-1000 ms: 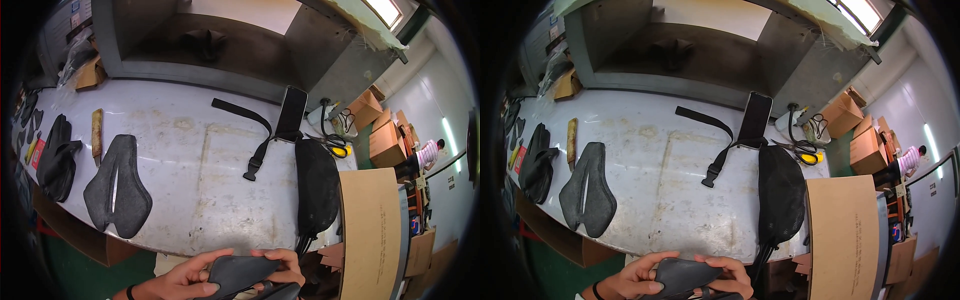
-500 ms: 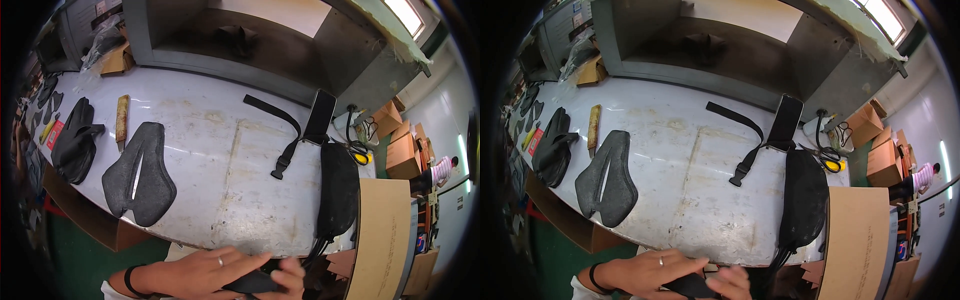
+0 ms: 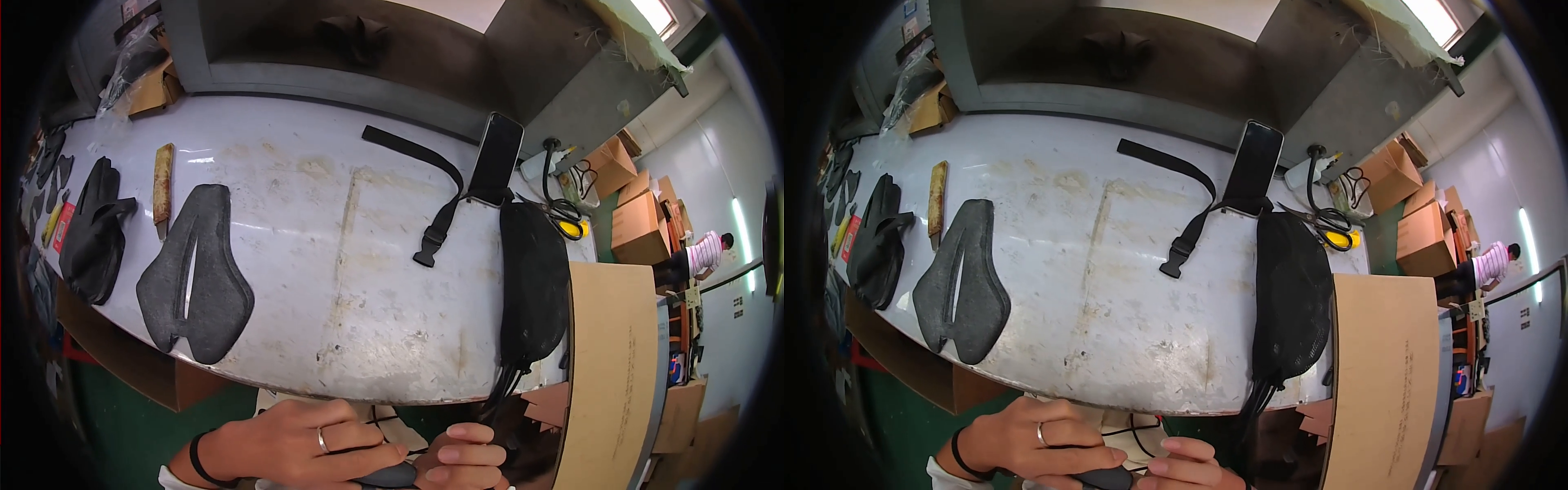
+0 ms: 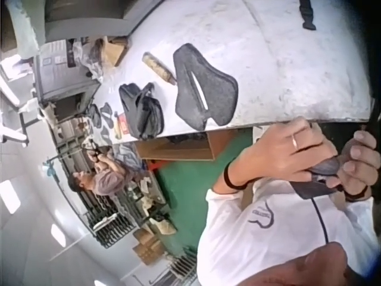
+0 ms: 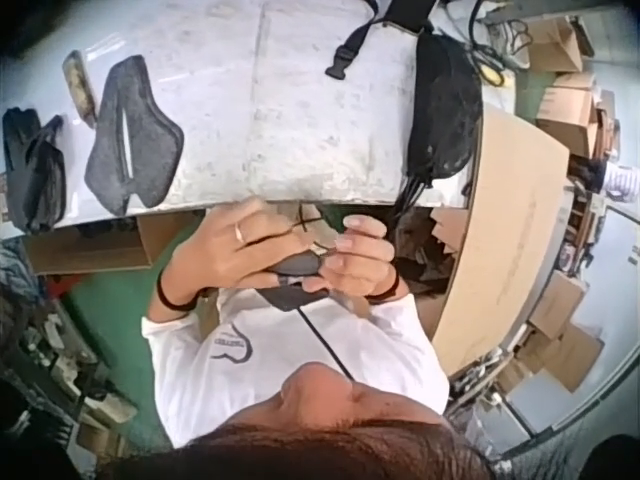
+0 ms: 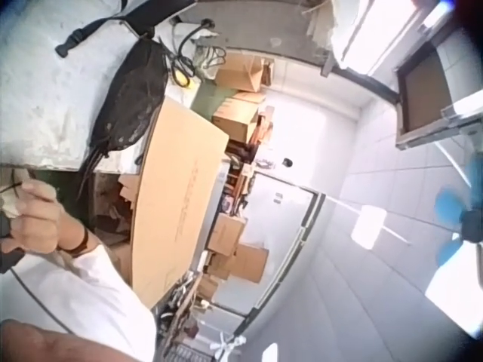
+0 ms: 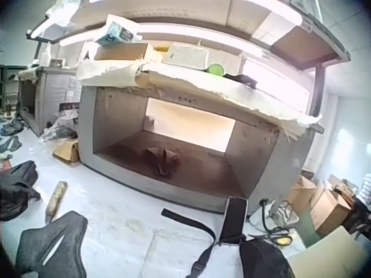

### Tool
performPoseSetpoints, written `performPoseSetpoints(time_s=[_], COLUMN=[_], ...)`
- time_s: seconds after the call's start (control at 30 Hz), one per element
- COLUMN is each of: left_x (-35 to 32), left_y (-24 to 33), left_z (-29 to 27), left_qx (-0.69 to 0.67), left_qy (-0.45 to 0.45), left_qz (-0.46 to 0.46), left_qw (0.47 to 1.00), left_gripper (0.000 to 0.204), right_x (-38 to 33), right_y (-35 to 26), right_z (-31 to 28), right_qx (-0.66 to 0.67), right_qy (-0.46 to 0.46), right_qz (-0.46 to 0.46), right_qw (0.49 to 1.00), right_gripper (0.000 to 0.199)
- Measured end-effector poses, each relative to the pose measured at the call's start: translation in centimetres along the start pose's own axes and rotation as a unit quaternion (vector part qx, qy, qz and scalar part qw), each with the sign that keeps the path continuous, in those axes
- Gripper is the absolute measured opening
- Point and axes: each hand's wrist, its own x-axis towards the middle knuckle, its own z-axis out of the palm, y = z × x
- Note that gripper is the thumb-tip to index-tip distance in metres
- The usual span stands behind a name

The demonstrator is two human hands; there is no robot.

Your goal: The person handles bicycle saddle components by hand at a workbench, walks over to a shelving rack to retrieve a board holding bicycle saddle bases, brings the board to the workstation, and continues fitting the saddle covers onto the bases.

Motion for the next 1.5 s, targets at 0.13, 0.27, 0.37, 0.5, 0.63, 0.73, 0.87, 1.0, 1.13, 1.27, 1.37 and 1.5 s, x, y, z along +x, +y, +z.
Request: performPoseSetpoints(time_s=[0.13, 0.27, 0.37, 0.5, 0.63, 0.73, 0.87, 1.0, 1.13, 1.27, 1.37, 1.5], left_x=[0.5, -0.5, 0.0, 0.5, -0.2, -0.7, -1.5, -0.5, -0.3, 0.5, 0.2, 0.9], left_y=[0.6, 1.8, 2.2, 2.5, 2.9, 2.3, 2.3, 1.3, 1.5, 1.9, 1.8, 1.9], left_z=[-0.1, 0.2, 0.6, 2.0, 2.4, 2.7, 2.0, 1.5, 0.1, 2.7, 2.2, 1.1], left_qx=[0.046, 0.159, 0.167, 0.079, 0.028, 0.024, -0.098, -0.085, 0.172, 0.091, 0.183, 0.159], left_qy=[0.001, 0.004, 0.003, 0.071, 0.094, 0.084, 0.192, 0.203, 0.174, 0.175, 0.287, 0.163], left_qz=[0.022, -0.005, -0.034, -0.066, -0.136, -0.173, -0.262, -0.285, -0.191, -0.144, -0.168, -0.123], left_qw=[0.999, 0.987, 0.985, 0.992, 0.986, 0.981, 0.941, 0.933, 0.951, 0.97, 0.925, 0.966], left_gripper=[0.037, 0.038, 0.036, 0.043, 0.07, 0.081, 0.085, 0.087, 0.101, 0.087, 0.068, 0.046], right_x=[0.2, 3.2, 1.9, 1.4, 0.8, -1.1, -3.3, -1.4, 1.2, 1.2, -2.6, 1.3], right_y=[0.7, 2.2, 1.2, 0.7, -0.1, 0.5, 0.6, -1.5, -1.4, -1.5, -2.0, -1.3], right_z=[0.1, 0.1, 1.2, 3.6, 4.8, 4.0, 1.5, 0.7, 1.6, 1.1, 1.8, 1.0], right_qx=[0.035, 0.255, 0.38, 0.316, 0.321, 0.286, 0.428, 0.151, 0.123, 0.125, 0.169, 0.105], right_qy=[0.05, -0.072, 0.026, 0.22, 0.234, 0.19, 0.24, 0.103, 0.109, 0.012, 0.103, 0.031], right_qz=[-0.03, 0.09, 0.294, 0.273, 0.346, 0.363, 0.423, 0.442, 0.31, 0.265, 0.326, 0.202], right_qw=[0.998, 0.96, 0.877, 0.881, 0.85, 0.866, 0.761, 0.878, 0.937, 0.956, 0.925, 0.973], right_gripper=[0.029, 0.04, 0.052, 0.065, 0.059, 0.076, 0.036, 0.035, 0.034, 0.033, 0.029, 0.027])
